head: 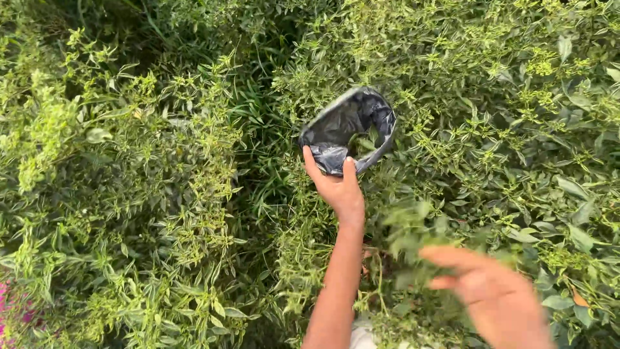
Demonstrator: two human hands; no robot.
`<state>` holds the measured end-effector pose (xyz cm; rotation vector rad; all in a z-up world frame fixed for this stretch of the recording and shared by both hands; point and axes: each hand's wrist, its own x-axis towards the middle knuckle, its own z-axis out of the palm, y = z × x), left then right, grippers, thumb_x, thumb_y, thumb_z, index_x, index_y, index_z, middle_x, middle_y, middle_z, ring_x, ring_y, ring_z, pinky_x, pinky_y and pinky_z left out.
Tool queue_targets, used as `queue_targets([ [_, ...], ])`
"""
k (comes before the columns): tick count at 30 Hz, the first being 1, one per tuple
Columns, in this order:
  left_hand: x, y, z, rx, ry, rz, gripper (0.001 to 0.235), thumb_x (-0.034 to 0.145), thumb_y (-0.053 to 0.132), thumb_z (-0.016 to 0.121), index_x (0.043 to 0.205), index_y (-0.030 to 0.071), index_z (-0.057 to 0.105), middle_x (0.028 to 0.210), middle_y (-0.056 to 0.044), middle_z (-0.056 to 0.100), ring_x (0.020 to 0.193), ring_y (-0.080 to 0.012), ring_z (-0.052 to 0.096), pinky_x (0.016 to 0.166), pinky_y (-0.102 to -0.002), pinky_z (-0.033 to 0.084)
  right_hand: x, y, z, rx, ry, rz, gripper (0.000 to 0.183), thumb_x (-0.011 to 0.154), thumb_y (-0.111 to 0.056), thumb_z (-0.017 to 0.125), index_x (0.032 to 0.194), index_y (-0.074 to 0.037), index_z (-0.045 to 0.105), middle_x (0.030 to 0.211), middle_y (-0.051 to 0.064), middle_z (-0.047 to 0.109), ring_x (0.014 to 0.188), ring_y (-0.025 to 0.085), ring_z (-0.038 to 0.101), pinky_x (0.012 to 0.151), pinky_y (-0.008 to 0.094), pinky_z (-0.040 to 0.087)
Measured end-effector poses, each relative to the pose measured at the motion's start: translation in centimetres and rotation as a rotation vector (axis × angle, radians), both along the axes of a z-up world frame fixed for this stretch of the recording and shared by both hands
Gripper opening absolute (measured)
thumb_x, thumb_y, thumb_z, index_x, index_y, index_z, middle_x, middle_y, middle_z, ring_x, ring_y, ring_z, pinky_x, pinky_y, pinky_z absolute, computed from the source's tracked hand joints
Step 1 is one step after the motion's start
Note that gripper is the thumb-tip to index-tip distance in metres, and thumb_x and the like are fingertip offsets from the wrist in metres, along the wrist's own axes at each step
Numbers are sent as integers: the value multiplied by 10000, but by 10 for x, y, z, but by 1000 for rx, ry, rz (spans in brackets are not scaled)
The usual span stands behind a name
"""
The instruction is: Picking small green produce or leaves from dense bushes and placing them into a black plastic bag.
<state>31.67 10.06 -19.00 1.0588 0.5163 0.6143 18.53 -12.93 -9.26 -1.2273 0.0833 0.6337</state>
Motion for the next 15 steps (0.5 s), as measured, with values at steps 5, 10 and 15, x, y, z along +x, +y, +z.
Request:
queue_targets([
  [5,4,-3,-14,-13,84,-40,895,889,-115,616,1650,56,177,1509,-169,424,1199,-213,550,1038,-316,468,108,-48,-27,-331,-286,-554,284,1121,-102,543,1359,43,606,1345,164,646,1212,234,629,1134,370,499],
  [10,13,-8,-14,50,57,-85,904,861,-134,630,1638,42,202,1535,-129,407,1299,-194,513,1098,-314,443,199,-44,-113,-942,-149,-196,609,980,-222,652,1547,-102,464,1566,139,481,1426,281,463,1130,408,372],
  [15,34,-16,33,-46,54,-210,914,897,-91,660,1671,51,195,1357,-146,540,1104,-192,579,960,-305,505,181,-25,-226,-886,-302,65,602,967,-295,665,1505,-77,507,1455,163,555,1310,314,515,1087,425,408],
])
